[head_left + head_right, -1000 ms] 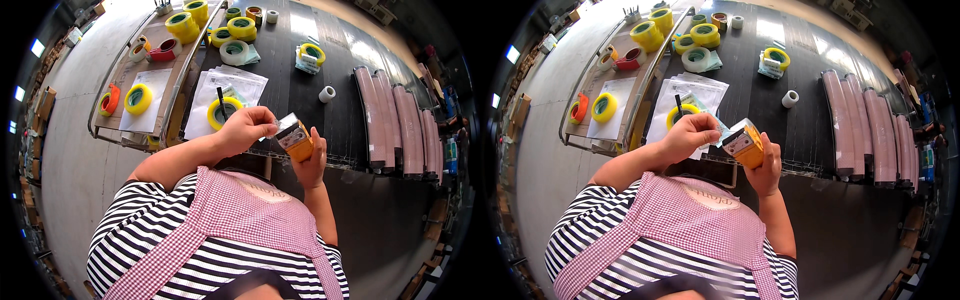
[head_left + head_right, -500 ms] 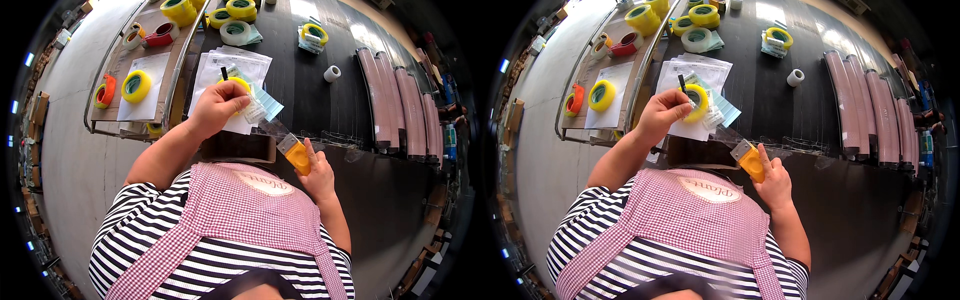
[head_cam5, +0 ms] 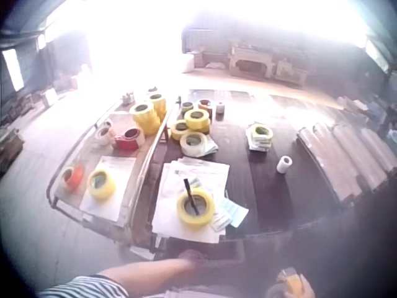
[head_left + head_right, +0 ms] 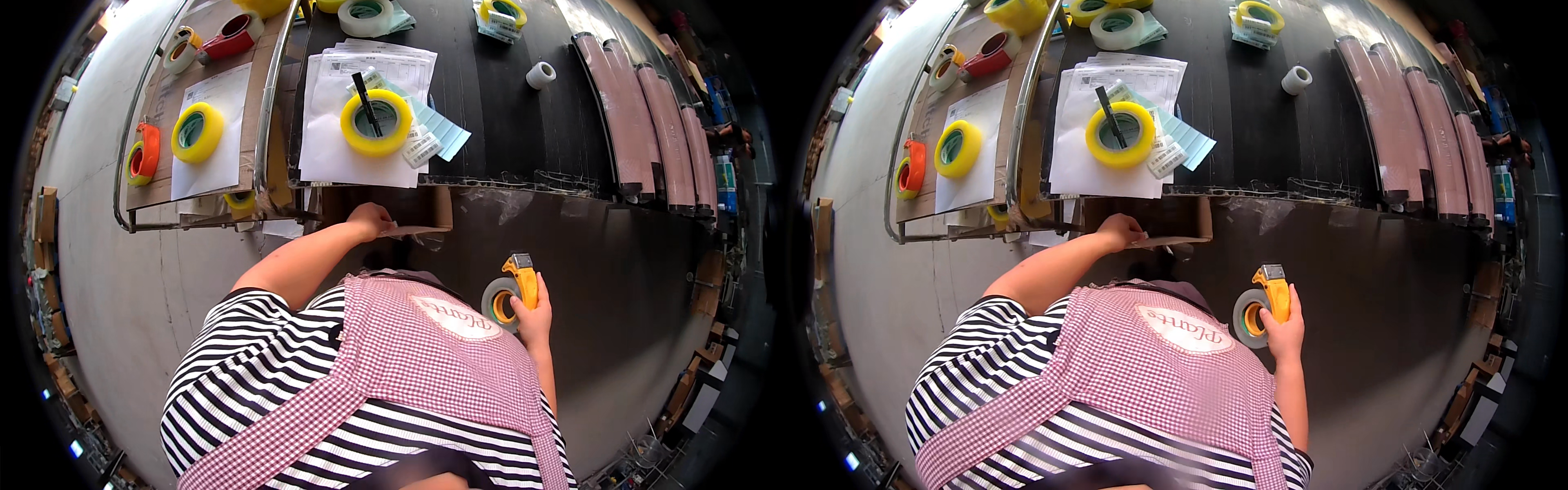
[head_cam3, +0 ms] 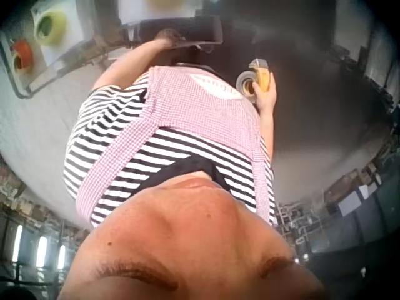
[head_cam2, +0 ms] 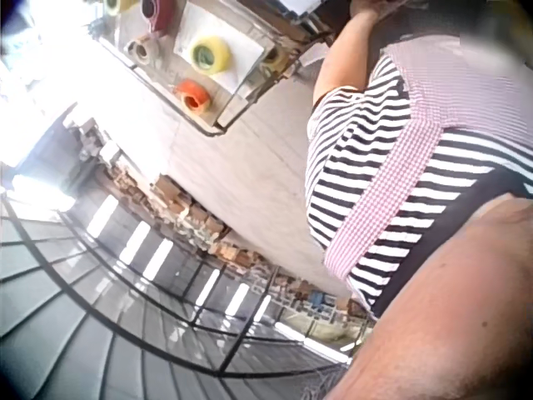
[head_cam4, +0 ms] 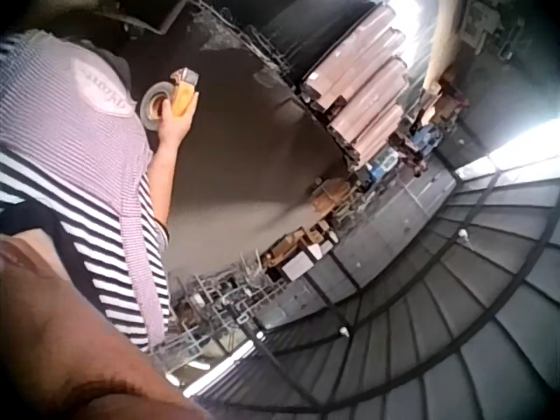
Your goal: The person organizes and packs foam rollers, moving them between a large cardboard box and a workspace table. The person then prepares a tape dispenser by loading a roll of tape and applies tape to secure the ends of the foam rollers.
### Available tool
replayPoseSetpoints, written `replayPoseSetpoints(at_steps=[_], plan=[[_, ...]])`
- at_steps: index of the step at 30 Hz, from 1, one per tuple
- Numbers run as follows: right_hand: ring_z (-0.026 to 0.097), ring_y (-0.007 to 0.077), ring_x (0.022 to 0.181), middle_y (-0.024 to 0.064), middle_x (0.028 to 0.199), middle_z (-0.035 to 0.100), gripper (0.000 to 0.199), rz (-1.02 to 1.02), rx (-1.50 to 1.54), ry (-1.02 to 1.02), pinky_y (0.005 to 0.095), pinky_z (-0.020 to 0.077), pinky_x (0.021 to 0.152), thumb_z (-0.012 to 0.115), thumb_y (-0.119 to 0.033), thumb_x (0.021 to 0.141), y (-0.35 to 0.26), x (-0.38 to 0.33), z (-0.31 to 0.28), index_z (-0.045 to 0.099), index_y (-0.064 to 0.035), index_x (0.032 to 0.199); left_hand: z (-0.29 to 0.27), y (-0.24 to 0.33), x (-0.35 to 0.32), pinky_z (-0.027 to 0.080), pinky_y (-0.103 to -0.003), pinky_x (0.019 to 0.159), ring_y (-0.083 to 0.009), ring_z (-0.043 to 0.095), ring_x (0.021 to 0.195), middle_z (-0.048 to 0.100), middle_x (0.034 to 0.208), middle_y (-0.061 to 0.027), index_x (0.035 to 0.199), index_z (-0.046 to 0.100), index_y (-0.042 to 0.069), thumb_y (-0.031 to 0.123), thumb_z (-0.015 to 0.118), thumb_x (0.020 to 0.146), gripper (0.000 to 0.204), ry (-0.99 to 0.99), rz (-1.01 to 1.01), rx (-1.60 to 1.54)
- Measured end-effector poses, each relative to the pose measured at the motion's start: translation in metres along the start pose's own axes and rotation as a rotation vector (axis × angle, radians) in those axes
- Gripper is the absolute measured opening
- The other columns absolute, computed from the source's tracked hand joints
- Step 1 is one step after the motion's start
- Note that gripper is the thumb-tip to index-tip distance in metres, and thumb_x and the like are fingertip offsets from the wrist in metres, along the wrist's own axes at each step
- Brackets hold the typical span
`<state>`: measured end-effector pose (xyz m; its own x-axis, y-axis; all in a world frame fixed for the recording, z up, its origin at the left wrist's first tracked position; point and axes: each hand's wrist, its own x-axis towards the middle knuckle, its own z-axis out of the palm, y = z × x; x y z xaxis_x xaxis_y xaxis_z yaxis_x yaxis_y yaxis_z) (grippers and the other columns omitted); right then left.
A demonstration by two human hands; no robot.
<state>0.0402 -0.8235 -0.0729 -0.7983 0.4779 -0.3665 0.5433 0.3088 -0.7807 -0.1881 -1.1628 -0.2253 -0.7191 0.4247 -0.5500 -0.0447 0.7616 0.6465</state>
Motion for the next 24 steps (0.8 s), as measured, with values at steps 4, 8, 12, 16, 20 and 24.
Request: replayPoseSetpoints(at_steps=[4,8,12,16,20,24], plan=[[0.057,0.0224,0.117,0.0148,0.131,0.056,0.076,0.06,-0.127,0.041,0.0324,0.0454,0.1,0.071,-0.004,0.08,-0.008,-0.043,0.003,0.035,-0.0003,0.146,0.038,-0.094,0.038,0.055,-0.039,0.079,-0.031,0.069,0.084,0.072,0.087,-0.0142,0.086,0.076,0.009,0.029,0.074,0.074,0.023,0.366,-0.171,-0.126],[0.055,0.02,0.119,0.0143,0.133,0.054,0.078,0.129,0.079,0.052,0.0318,0.0447,0.101,0.071,-0.002,0.081,-0.002,-0.062,-0.014,0.032,-0.0014,0.148,0.04,-0.126,0.081,0.054,-0.039,0.083,-0.029,0.069,0.09,0.072,0.095,-0.0117,0.093,0.076,0.014,0.028,0.074,0.073,0.024,0.487,-0.385,-0.188],[0.054,0.0201,0.122,0.0128,0.133,0.053,0.08,0.005,0.085,0.092,0.0325,0.0445,0.102,0.073,-0.001,0.08,0.022,-0.059,-0.049,0.031,-0.0012,0.148,0.034,-0.119,0.106,0.047,-0.039,0.095,-0.0326,0.063,0.11,0.068,0.115,-0.0164,0.114,0.067,0.005,0.038,0.078,0.076,0.052,0.532,-0.369,-0.089],[0.054,0.0197,0.122,0.0129,0.133,0.053,0.075,-0.012,0.274,0.141,0.0334,0.0445,0.103,0.069,0.002,0.08,0.023,-0.041,-0.089,0.032,0.0018,0.146,0.039,-0.12,0.141,0.044,-0.045,0.102,-0.0349,0.056,0.121,0.067,0.117,-0.0189,0.125,0.062,0.009,0.033,0.067,0.084,0.048,0.911,-0.008,0.323],[0.054,0.0201,0.122,0.0127,0.133,0.052,0.07,-0.067,0.421,0.147,0.0341,0.0445,0.104,0.066,0.005,0.08,0.048,-0.016,-0.142,0.035,0.0025,0.143,0.048,-0.098,0.154,0.045,-0.044,0.101,-0.0351,0.058,0.119,0.067,0.114,-0.0195,0.123,0.062,0.008,0.03,0.068,0.082,0.047,0.225,-0.087,0.924],[0.055,0.0196,0.12,0.0117,0.129,0.055,0.067,-0.065,0.407,0.203,0.0339,0.0454,0.102,0.066,0.005,0.08,0.074,0.011,-0.207,0.037,0.0024,0.14,0.088,-0.061,0.138,0.047,-0.042,0.098,-0.0351,0.062,0.112,0.068,0.111,-0.0203,0.12,0.063,0.004,0.022,0.07,0.079,0.045,0.083,-0.28,0.792]])
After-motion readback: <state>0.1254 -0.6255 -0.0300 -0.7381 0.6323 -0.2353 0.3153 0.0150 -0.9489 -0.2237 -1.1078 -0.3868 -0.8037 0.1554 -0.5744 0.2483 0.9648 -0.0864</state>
